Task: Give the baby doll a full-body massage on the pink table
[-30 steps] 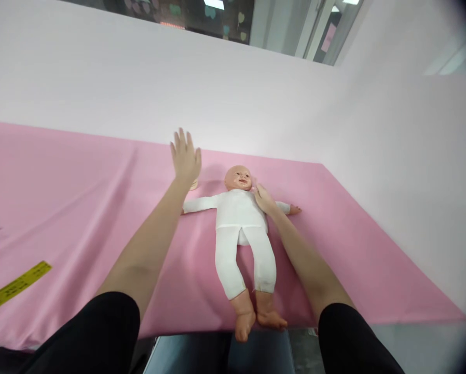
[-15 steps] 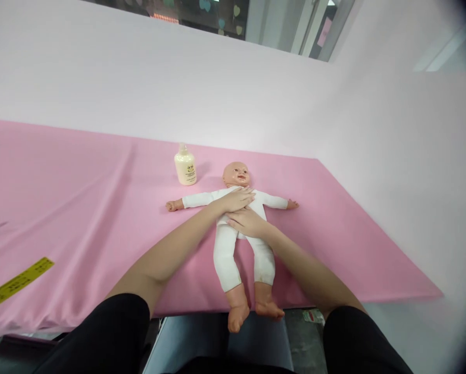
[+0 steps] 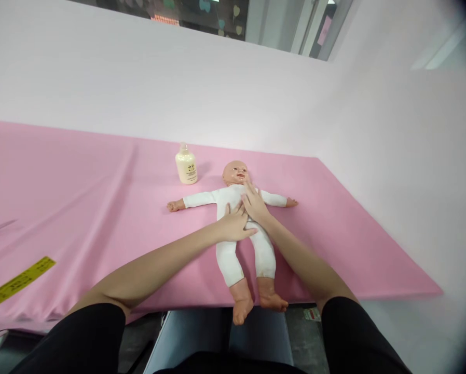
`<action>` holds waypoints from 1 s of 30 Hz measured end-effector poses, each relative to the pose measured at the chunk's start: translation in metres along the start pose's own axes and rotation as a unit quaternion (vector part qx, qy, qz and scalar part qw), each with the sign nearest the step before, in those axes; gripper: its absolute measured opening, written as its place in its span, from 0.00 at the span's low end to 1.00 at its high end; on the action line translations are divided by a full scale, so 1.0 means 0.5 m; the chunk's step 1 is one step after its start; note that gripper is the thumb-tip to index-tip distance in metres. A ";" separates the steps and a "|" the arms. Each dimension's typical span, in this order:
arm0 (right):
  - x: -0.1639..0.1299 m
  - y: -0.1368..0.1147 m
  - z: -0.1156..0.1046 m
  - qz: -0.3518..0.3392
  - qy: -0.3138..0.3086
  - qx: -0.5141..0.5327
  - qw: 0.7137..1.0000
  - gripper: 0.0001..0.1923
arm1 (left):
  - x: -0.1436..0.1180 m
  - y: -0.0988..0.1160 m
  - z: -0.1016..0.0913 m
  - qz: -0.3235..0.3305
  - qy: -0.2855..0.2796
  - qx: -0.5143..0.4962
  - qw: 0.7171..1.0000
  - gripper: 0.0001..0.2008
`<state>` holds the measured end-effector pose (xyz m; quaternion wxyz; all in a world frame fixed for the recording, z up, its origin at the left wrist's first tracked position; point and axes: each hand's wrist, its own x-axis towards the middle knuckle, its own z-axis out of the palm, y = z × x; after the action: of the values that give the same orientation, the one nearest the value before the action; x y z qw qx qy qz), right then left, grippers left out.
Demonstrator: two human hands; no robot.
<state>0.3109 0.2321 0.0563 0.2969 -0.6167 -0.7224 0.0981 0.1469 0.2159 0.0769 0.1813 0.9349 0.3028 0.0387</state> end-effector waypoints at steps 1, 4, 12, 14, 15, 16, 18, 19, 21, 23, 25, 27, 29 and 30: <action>0.010 -0.009 -0.001 -0.052 -0.030 0.005 0.998 0.31 | -0.005 0.007 0.001 0.016 0.000 0.014 1.000 0.46; 0.030 -0.015 -0.008 -0.148 -0.126 -0.002 0.981 0.29 | -0.011 -0.007 0.006 0.045 0.025 0.026 0.998 0.39; 0.017 0.024 -0.019 0.009 -0.084 -0.066 0.994 0.32 | 0.020 -0.112 0.012 -0.038 0.103 -0.012 0.994 0.32; -0.008 0.019 -0.019 0.080 -0.074 -0.074 0.991 0.34 | 0.028 -0.142 0.013 -0.082 0.125 -0.036 0.988 0.33; -0.026 0.012 -0.017 0.110 -0.069 -0.079 0.988 0.35 | 0.029 -0.154 0.016 -0.104 0.133 -0.048 0.984 0.33; -0.047 0.004 -0.014 0.133 -0.065 -0.082 0.986 0.36 | 0.027 -0.162 0.022 -0.123 0.138 -0.058 0.981 0.33; -0.092 -0.017 -0.005 0.146 -0.064 -0.087 0.983 0.38 | 0.017 -0.160 0.040 -0.130 0.140 -0.064 0.980 0.34; -0.113 -0.026 0.000 0.133 -0.067 -0.088 0.985 0.39 | 0.010 -0.152 0.050 -0.115 0.142 -0.061 0.981 0.34; -0.138 -0.038 0.006 0.079 -0.080 -0.082 0.990 0.40 | -0.003 -0.126 0.065 -0.072 0.146 -0.051 0.985 0.33; -0.136 -0.036 0.003 0.016 -0.098 -0.065 0.993 0.37 | -0.008 -0.103 0.065 -0.043 0.140 -0.043 0.988 0.33; -0.108 -0.016 -0.005 -0.022 -0.112 -0.046 0.992 0.34 | -0.001 -0.098 0.047 -0.051 0.132 -0.037 0.989 0.32; -0.070 0.015 -0.014 -0.009 -0.106 -0.039 0.994 0.34 | 0.015 -0.117 0.022 -0.090 0.133 -0.027 0.987 0.33; -0.038 0.051 -0.020 0.044 -0.083 -0.043 0.995 0.35 | 0.027 -0.152 0.001 -0.138 0.142 -0.005 0.980 0.33; -0.028 0.069 -0.023 0.071 -0.073 -0.051 0.994 0.35 | 0.029 -0.173 -0.007 -0.157 0.146 0.013 0.977 0.33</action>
<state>0.3468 0.2241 0.0435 0.2038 -0.6719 -0.7007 0.1263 0.1105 0.2904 0.0484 0.1264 0.8621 0.4697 0.1418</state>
